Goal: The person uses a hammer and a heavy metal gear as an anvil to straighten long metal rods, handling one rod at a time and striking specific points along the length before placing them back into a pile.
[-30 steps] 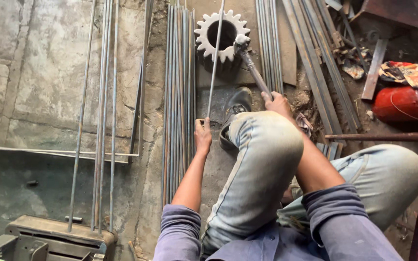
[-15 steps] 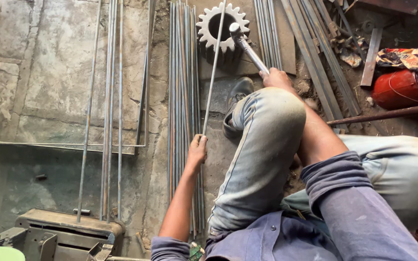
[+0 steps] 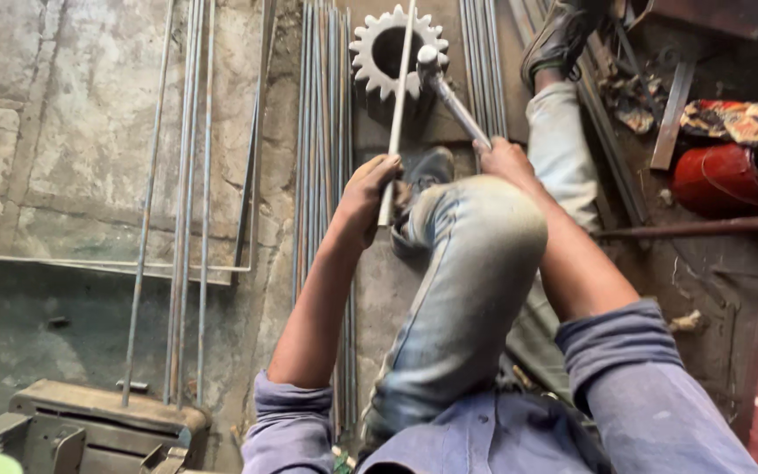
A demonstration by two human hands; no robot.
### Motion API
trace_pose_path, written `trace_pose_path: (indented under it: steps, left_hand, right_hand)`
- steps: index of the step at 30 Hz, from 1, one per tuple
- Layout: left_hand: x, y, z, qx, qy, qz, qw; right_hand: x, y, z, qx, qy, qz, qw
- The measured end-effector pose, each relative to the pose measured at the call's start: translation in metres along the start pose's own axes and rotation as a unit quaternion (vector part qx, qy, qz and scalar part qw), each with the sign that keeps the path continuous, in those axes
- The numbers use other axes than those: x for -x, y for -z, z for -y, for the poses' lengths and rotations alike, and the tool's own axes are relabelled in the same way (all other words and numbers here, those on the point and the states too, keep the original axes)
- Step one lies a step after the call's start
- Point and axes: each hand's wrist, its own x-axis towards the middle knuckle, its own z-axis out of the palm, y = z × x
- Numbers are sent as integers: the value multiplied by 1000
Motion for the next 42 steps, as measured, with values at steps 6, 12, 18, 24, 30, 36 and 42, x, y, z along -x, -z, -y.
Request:
trace_pose_path:
  steps: [6,12,18,24,30,36,42]
  left_hand:
    - [-37,-91,-52,202,45,46,977]
    - [-84,-135,-50,319,-61,234,916]
    - [-96,-143,-51,348,-74,260,898]
    - [-72,-102,-37,222,26,22,975]
    - [-21,49,78,-16,108,-67,992]
    - [23,152,196,-474,38,-233,848]
    - [98,137,212,-596,105,-261,752]
  right_hand:
    - [-24,-20,-38,22,0,32,999]
    - [-33,-49,-72,-87,153,-15,984]
    - [-62,-87,-118,-69,191,56,978]
    - [-65,-97,-143,-213,86,47,972]
    - [-52,-101,-114,-241,-20,35,970]
    - [-16,-104,-102,-402,33,34,914]
    - [-7,-9,-45,-464,173,-51,867]
